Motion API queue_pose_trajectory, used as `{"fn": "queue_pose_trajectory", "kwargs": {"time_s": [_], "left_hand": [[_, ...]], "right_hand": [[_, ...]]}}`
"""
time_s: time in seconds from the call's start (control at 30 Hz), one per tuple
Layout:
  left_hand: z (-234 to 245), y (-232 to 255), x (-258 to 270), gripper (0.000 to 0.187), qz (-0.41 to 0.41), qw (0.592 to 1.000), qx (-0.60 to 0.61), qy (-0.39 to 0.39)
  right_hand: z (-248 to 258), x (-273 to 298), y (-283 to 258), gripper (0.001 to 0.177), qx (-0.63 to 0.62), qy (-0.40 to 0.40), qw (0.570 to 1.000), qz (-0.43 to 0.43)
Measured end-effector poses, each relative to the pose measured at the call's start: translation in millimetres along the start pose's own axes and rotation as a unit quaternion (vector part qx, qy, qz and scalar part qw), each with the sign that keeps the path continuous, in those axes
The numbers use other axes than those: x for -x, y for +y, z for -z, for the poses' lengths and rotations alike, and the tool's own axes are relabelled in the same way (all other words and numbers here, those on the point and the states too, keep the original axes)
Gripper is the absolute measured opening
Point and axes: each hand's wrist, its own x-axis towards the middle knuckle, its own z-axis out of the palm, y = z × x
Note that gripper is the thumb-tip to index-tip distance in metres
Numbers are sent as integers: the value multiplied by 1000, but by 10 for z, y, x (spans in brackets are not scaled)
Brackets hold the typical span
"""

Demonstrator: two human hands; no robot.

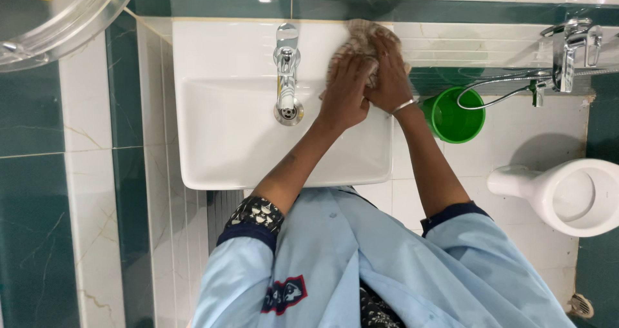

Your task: The person cleans a white bathroom sink by hand using a patterned cloth, wiping the bowl, the rim, and around the chrome faucet.

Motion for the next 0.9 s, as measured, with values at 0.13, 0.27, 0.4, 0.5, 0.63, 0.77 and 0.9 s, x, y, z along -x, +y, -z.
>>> {"fn": "queue_pose_trajectory", "kwargs": {"time_s": [0.13,0.27,0.4,0.5,0.63,0.77,0.9], "left_hand": [[-184,56,259,87,-61,997,-33,-35],[-366,-308,812,85,60,982,-2,-181],[-101,-1164,1142,76,137,963,-171,-154],[524,-1525,1501,75,184,951,-210,-134],[1433,-1363,2041,76,202,929,-307,-48],[1820,-794,2409,78,247,951,-182,42],[1631,-408,2383,72,284,957,-55,0]], "right_hand": [[-198,677,-107,80,193,0,981,13],[-575,789,-545,87,327,-167,928,-63],[-1458,321,-847,68,46,-309,926,-212],[-2073,95,-1302,76,28,-342,935,-84],[-2515,-106,-1982,103,-112,-204,960,156],[-2298,-58,-2233,98,-365,-360,851,113],[-1607,291,-1865,77,-217,-424,863,167]]}}
